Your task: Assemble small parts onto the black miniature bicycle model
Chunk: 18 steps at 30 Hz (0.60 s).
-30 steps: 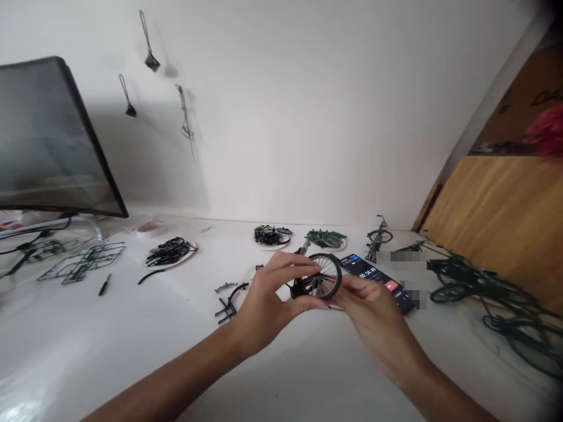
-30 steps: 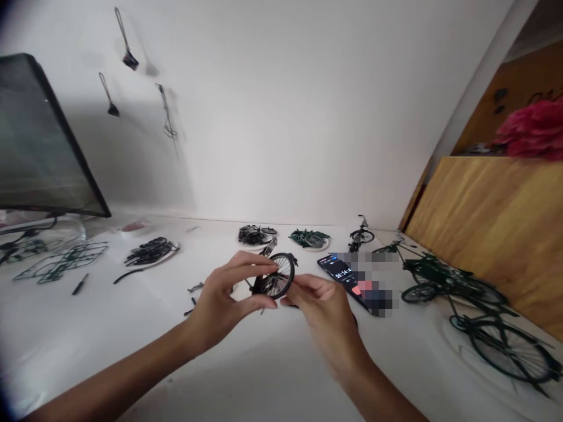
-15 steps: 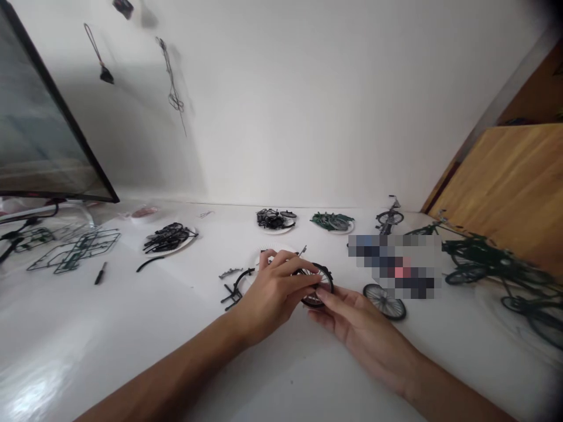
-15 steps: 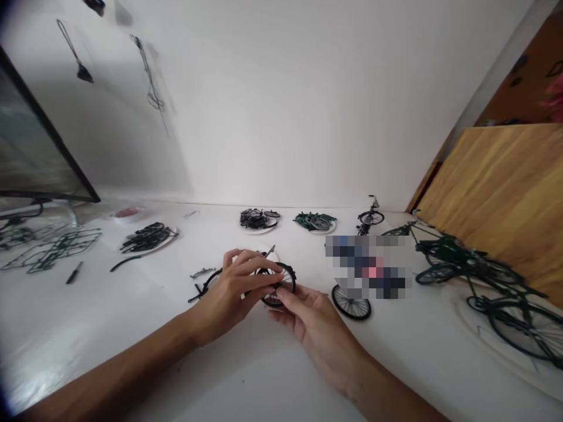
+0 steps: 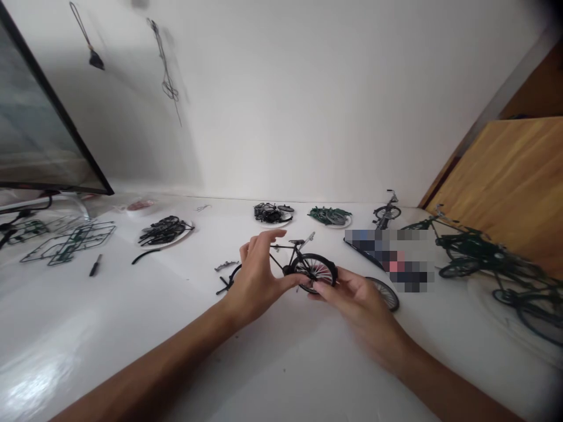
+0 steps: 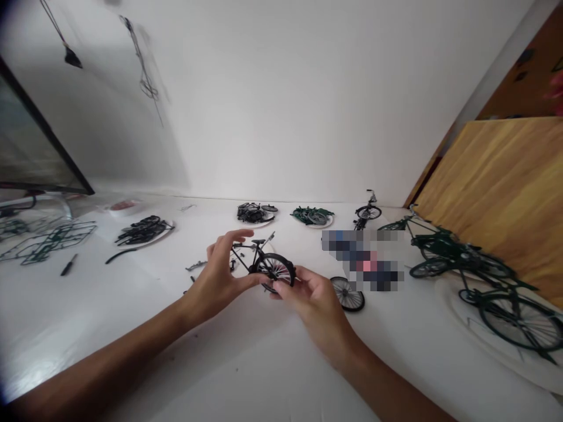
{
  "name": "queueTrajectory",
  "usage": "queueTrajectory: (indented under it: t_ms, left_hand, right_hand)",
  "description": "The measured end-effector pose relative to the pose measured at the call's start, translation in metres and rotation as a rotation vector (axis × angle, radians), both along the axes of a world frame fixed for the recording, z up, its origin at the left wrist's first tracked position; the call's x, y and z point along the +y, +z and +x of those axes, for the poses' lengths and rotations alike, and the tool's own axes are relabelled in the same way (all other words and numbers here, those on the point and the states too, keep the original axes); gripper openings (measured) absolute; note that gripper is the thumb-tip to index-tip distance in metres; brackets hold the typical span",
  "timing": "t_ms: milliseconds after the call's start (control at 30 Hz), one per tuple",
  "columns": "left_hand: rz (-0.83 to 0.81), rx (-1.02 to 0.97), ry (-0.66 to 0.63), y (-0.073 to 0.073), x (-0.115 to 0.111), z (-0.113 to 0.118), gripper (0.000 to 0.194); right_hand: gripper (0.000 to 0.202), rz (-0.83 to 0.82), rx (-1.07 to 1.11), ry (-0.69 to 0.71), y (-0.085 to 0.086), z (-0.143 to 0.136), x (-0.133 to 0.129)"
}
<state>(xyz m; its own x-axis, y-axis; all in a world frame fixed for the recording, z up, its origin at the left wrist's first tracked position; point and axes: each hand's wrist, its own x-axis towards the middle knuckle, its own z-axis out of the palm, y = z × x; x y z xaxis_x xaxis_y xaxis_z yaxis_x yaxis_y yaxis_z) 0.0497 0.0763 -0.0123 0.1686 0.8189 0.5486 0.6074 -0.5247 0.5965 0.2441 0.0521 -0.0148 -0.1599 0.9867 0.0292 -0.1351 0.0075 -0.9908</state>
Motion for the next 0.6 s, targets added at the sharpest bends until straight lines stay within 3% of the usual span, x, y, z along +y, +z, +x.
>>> queueTrajectory:
  t_ms: [133,367,500,600]
  left_hand:
    - [0.108,0.112,-0.039,0.002,0.002,-0.001,0.048]
    - [0.249,0.182,-0.085,0.012,-0.001,-0.003,0.03]
    - [0.327,0.231,-0.234,0.016,-0.002,-0.006,0.013]
    - [0.388,0.272,-0.337,0.018,-0.001,-0.009,0.017]
  right_hand:
    - [0.028,0.13,-0.104,-0.016,0.004,0.0,0.0]
    - [0.014,0.41,-0.301,-0.032,0.004,0.007,0.0]
    - [0.024,0.627,-0.406,0.022,0.004,0.015,0.001]
    - [0.028,0.766,-0.511,0.027,0.007,0.02,0.003]
